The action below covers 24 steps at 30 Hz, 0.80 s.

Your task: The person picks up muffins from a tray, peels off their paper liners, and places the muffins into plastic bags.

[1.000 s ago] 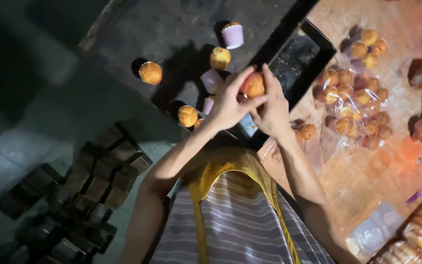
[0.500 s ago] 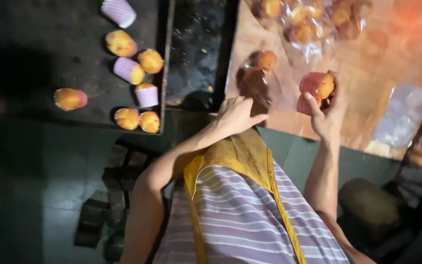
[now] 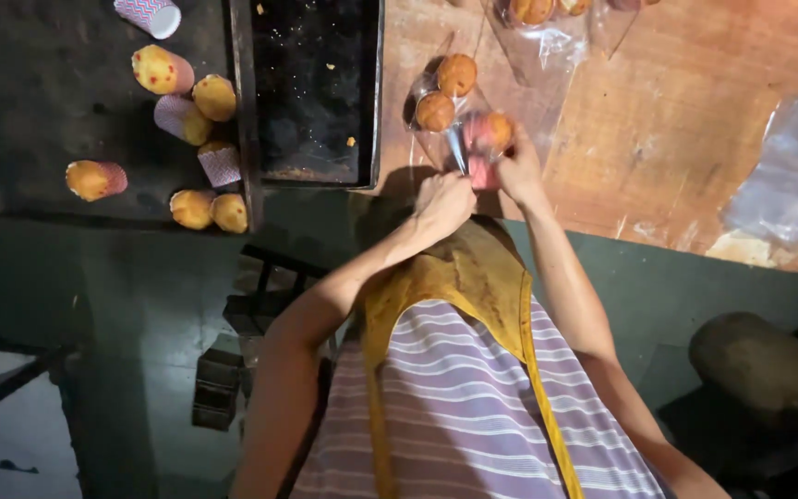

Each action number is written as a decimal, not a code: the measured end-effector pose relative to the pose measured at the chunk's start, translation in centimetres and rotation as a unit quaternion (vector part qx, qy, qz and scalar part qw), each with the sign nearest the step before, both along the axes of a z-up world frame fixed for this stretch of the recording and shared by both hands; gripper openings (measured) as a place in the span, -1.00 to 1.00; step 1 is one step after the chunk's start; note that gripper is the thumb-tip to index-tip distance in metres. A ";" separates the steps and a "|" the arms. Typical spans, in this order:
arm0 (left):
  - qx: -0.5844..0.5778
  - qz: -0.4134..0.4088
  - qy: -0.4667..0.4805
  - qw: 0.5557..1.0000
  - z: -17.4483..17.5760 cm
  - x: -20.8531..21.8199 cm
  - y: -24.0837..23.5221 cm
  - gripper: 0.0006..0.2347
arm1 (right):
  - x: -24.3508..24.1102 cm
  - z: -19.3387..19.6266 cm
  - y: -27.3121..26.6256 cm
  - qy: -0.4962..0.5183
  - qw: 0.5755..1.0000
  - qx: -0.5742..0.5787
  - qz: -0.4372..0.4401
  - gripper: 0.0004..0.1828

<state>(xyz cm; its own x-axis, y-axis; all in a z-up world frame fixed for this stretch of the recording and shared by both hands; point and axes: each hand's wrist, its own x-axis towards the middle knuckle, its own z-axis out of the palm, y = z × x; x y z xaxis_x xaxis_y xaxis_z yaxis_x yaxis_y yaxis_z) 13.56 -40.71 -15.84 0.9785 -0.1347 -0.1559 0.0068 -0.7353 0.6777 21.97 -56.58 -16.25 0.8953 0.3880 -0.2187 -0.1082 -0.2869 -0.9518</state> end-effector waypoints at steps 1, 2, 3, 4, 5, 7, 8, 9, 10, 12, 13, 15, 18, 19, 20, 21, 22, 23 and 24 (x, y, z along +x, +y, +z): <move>0.003 0.004 -0.001 1.000 0.7 0.2 -0.1 -0.84 | 0.2 0.6 0.6 -0.001 1.000 0.003 0.004 -0.36; -0.009 0.022 -0.001 1.000 1.4 0.2 -0.2 -0.85 | 0.3 1.2 1.3 0.027 0.998 -0.009 -0.054 -0.32; -0.020 0.040 -0.001 0.999 2.1 0.2 -0.3 -0.85 | 0.3 1.8 2.0 0.056 0.992 -0.022 -0.111 -0.28; -0.019 0.045 0.003 0.999 2.2 0.0 -0.4 -0.85 | -0.1 1.2 1.7 0.060 0.992 -0.021 -0.105 -0.28; -0.027 0.063 0.004 0.998 2.3 -0.1 -0.5 -0.85 | -0.5 0.6 1.4 0.035 0.996 0.026 -0.083 -0.24; -0.033 0.078 0.003 0.996 2.4 0.0 -0.5 -0.86 | -0.5 -2.5 1.0 0.010 0.995 0.075 -0.063 -0.20; -0.071 0.047 -0.006 0.996 2.5 -0.1 -0.5 -0.86 | -0.3 -4.9 0.7 0.004 0.994 0.094 -0.052 -0.30; -0.108 0.016 -0.016 0.994 2.6 -0.1 -0.5 -0.87 | -0.1 -7.4 0.5 -0.002 0.993 0.113 -0.042 -0.40; -0.108 0.015 -0.013 0.994 2.7 -0.1 -0.5 -0.87 | -0.1 -6.7 0.7 0.001 0.993 0.113 -0.043 -0.40; -0.135 0.005 0.011 0.991 3.1 0.4 -0.2 -0.88 | 0.4 -5.4 1.3 0.055 0.989 0.104 -0.088 -0.51; -0.133 0.004 0.012 0.991 3.8 0.7 0.2 -0.88 | 0.2 -4.9 0.4 0.055 0.989 0.106 -0.090 -0.51; -0.117 0.030 0.067 0.990 5.5 0.9 0.7 -0.88 | -0.8 -3.7 -1.7 0.023 0.994 0.007 -0.104 -0.73; -0.133 0.009 0.032 0.991 5.2 0.6 1.5 -0.87 | -2.1 -4.2 -4.7 0.055 0.955 0.094 -0.275 -0.65; -0.133 0.006 0.031 0.991 4.7 0.8 1.8 -0.87 | -1.9 -4.4 -5.0 0.053 0.955 0.095 -0.277 -0.65; -0.141 -0.014 0.021 0.990 4.2 0.7 1.8 -0.88 | -2.1 -4.6 -5.5 0.158 0.953 0.082 -0.247 -0.53; -0.149 -0.033 0.011 0.988 3.7 0.7 1.9 -0.89 | -2.3 -4.8 -6.1 0.261 0.939 0.071 -0.212 -0.37; -0.152 -0.037 0.015 0.988 3.7 0.7 1.8 -0.89 | -2.2 -3.6 -4.4 0.263 0.938 0.069 -0.217 -0.37; -0.165 -0.059 0.069 0.982 3.8 0.8 1.7 -0.89 | -2.0 -2.4 -2.7 0.348 0.920 -0.002 -0.180 -0.43; -0.174 -0.084 0.113 0.975 3.8 1.9 1.8 -0.88 | -0.7 -1.2 -0.8 0.421 0.893 -0.070 -0.140 -0.49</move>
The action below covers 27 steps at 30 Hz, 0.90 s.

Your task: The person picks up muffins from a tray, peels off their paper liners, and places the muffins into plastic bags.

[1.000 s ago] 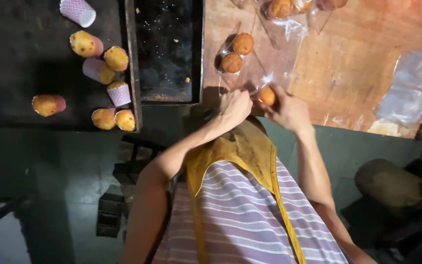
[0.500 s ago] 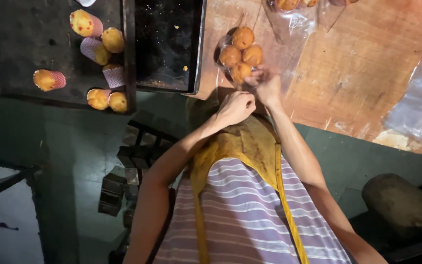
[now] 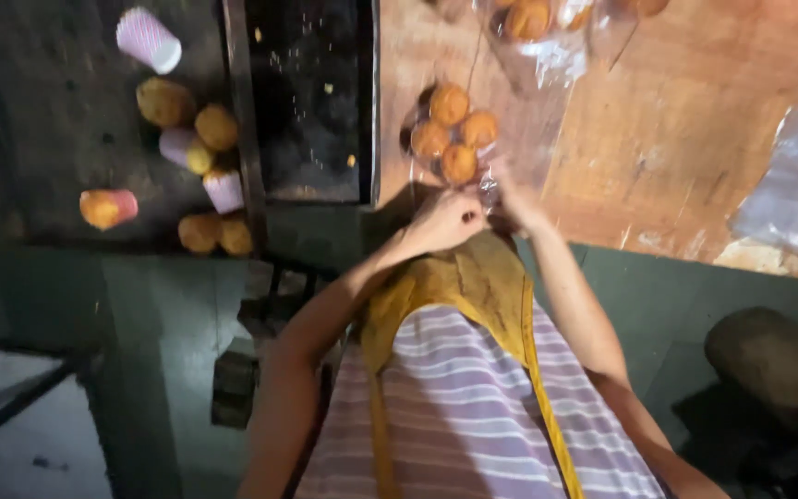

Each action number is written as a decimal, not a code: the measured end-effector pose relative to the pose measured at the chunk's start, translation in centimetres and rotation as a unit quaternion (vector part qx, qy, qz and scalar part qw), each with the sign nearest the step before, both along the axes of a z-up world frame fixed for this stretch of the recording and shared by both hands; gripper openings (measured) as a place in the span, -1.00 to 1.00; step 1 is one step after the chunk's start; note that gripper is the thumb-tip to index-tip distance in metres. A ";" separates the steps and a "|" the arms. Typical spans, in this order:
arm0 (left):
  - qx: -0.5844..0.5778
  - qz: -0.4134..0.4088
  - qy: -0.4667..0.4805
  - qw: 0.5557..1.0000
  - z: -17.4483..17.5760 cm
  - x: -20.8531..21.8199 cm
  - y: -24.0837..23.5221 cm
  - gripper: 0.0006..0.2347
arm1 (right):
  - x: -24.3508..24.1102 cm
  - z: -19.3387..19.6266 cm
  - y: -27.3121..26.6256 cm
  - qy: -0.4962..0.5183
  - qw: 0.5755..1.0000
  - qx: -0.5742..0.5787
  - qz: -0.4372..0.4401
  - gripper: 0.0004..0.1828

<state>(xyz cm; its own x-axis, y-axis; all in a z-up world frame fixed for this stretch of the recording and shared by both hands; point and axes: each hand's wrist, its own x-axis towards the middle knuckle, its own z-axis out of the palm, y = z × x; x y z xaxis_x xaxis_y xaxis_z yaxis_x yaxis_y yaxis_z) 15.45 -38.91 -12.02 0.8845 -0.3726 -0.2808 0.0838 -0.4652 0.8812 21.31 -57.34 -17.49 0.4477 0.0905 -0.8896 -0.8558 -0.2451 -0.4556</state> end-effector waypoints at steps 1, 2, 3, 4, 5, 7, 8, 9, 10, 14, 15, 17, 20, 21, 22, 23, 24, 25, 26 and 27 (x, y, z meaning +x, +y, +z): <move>-0.001 -0.003 -0.007 1.000 -0.2 0.1 0.2 -0.88 | 0.2 -0.2 0.7 -0.007 1.000 -0.001 -0.003 -0.49; -0.017 0.011 -0.048 0.999 -0.3 0.0 0.4 -0.90 | 0.3 -0.4 1.4 -0.099 0.994 0.018 0.053 -0.53; -0.033 0.024 -0.089 0.995 -0.4 0.1 0.7 -0.91 | 0.5 -0.5 2.2 -0.190 0.975 0.034 0.109 -0.53; -0.032 0.022 -0.101 0.994 0.2 0.5 1.3 -0.91 | 1.6 0.3 2.3 -0.202 0.973 0.034 0.107 -0.53; -0.080 0.031 -0.122 0.989 0.8 0.9 2.0 -0.90 | 2.8 1.1 2.4 -0.254 0.956 0.070 0.129 -0.58; -0.131 0.038 -0.145 0.980 1.5 1.0 3.3 -0.90 | 5.2 2.9 2.2 -0.307 0.934 0.102 0.151 -0.62; -0.080 0.061 -0.081 0.992 1.6 1.1 3.9 -0.87 | 6.9 3.9 2.0 -0.313 0.930 0.112 0.155 -0.62; -0.028 0.083 -0.016 0.996 1.7 1.1 4.5 -0.84 | 8.6 4.9 1.8 -0.320 0.926 0.121 0.160 -0.62; -0.030 0.083 -0.023 0.996 1.4 1.2 5.1 -0.84 | 11.1 6.5 2.0 -0.326 0.924 0.118 0.161 -0.62; -0.036 0.133 0.027 0.990 0.3 1.3 6.7 -0.83 | 21.2 11.0 3.9 -0.462 0.867 0.178 0.064 -0.67; -0.044 0.149 0.035 0.987 0.0 1.4 6.9 -0.82 | 23.8 11.7 4.7 -0.488 0.841 0.234 0.000 -0.64; -0.055 0.159 0.031 0.985 0.3 1.9 7.2 -0.82 | 31.0 7.0 5.6 -0.469 0.852 0.220 -0.075 -0.65; -0.070 0.168 0.003 0.983 0.3 3.2 7.5 -0.83 | 40.7 1.9 7.1 -0.398 0.852 0.287 -0.182 -0.71; -0.077 0.169 -0.012 0.982 0.2 3.6 7.6 -0.84 | 43.7 0.7 7.5 -0.340 0.842 0.362 -0.210 -0.76; -0.071 0.164 -0.014 0.984 1.4 4.2 7.7 -0.84 | 44.2 0.7 7.7 -0.341 0.838 0.366 -0.216 -0.76; -0.053 0.172 0.003 0.984 2.4 4.9 7.8 -0.85 | 44.6 0.6 7.7 -0.301 0.883 0.299 -0.200 -0.78; -0.035 0.177 0.024 0.983 3.6 4.9 7.7 -0.85 | 44.4 0.2 7.6 -0.254 0.922 0.228 -0.184 -0.80; -0.028 0.171 0.027 0.984 3.7 4.9 8.0 -0.85 | 42.8 1.9 7.0 -0.251 0.920 0.232 -0.193 -0.80; -0.043 0.178 0.020 0.983 3.7 4.9 7.9 -0.86 | 41.3 3.7 6.1 -0.297 0.922 0.209 -0.137 -0.80; -0.058 0.184 0.013 0.981 3.8 4.8 7.8 -0.87 | 39.8 5.5 5.1 -0.342 0.918 0.183 -0.081 -0.79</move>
<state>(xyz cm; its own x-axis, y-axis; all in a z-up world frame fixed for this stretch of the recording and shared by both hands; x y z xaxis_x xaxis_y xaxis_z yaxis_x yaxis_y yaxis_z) 20.28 -31.12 -8.23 0.9582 -0.0593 -0.2800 0.2510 -0.2958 0.9217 61.07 -52.19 -12.00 0.9240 0.2111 -0.3188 -0.3509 0.1371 -0.9263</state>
